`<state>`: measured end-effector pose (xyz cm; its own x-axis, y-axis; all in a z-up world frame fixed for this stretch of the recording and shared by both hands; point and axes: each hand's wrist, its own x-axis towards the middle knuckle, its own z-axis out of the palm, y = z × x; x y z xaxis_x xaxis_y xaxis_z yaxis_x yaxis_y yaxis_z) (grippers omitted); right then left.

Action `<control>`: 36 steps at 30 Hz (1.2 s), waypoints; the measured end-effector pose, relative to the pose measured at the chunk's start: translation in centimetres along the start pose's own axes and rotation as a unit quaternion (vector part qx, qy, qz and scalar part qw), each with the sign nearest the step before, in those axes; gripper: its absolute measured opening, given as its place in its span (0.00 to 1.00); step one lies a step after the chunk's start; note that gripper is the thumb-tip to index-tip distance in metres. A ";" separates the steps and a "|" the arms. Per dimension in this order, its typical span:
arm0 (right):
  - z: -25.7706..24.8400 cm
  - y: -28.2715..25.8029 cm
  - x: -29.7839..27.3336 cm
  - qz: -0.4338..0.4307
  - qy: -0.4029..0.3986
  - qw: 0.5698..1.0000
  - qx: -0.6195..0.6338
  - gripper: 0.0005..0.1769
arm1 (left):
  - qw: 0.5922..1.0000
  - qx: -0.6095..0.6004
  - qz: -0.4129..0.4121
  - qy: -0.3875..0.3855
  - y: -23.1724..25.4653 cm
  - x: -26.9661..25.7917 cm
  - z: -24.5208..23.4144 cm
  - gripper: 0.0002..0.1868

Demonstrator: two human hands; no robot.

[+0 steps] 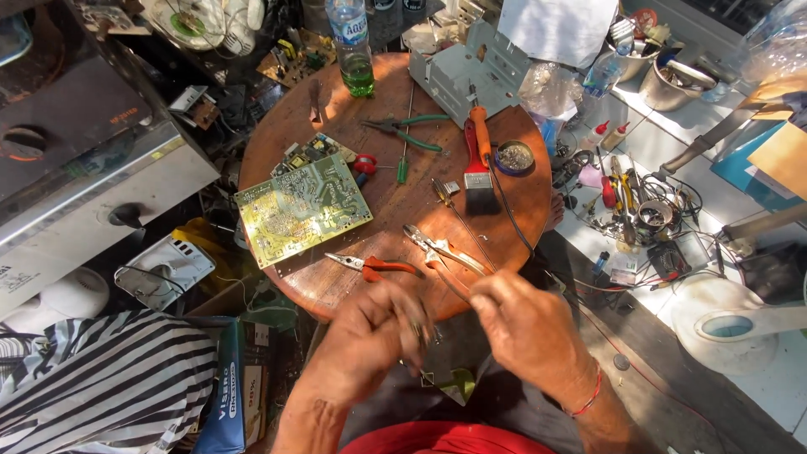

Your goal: The person works on a small electronic component over a cluttered wooden table. They use pliers to strip and twist wires, then use a soldering iron to apply solder to the component's connections. The person also uses a screwdriver to adjust a part of the component.

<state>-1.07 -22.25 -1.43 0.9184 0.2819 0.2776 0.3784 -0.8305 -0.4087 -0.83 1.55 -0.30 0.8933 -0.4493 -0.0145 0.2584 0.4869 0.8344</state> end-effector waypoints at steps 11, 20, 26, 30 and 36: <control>2.0 7.3 7.7 0.088 -0.143 0.955 0.244 0.12 | 0.985 -0.082 -0.068 -0.135 -0.4 -2.0 -0.1 0.15; 12.0 14.3 18.2 -0.008 -0.142 0.961 -0.237 0.12 | 0.975 -0.042 -0.126 -0.180 0.5 -3.3 0.9 0.05; 7.1 10.3 16.3 0.133 -0.040 0.984 0.108 0.12 | 0.974 -0.044 -0.150 -0.167 -1.5 -3.3 -0.6 0.10; 5.9 10.1 12.9 0.160 0.046 0.756 0.632 0.18 | 0.970 -0.069 -0.145 -0.184 -2.0 -2.7 -0.2 0.15; -7.0 10.6 7.3 0.138 0.139 0.371 0.908 0.22 | 0.967 -0.090 -0.141 -0.194 -1.7 -2.7 -0.2 0.12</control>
<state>8.84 -32.41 2.36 0.9992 0.0355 -0.0171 -0.0390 0.9542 -0.2967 -3.59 2.07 -1.82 0.5825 -0.8128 0.0098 0.5620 0.4114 0.7176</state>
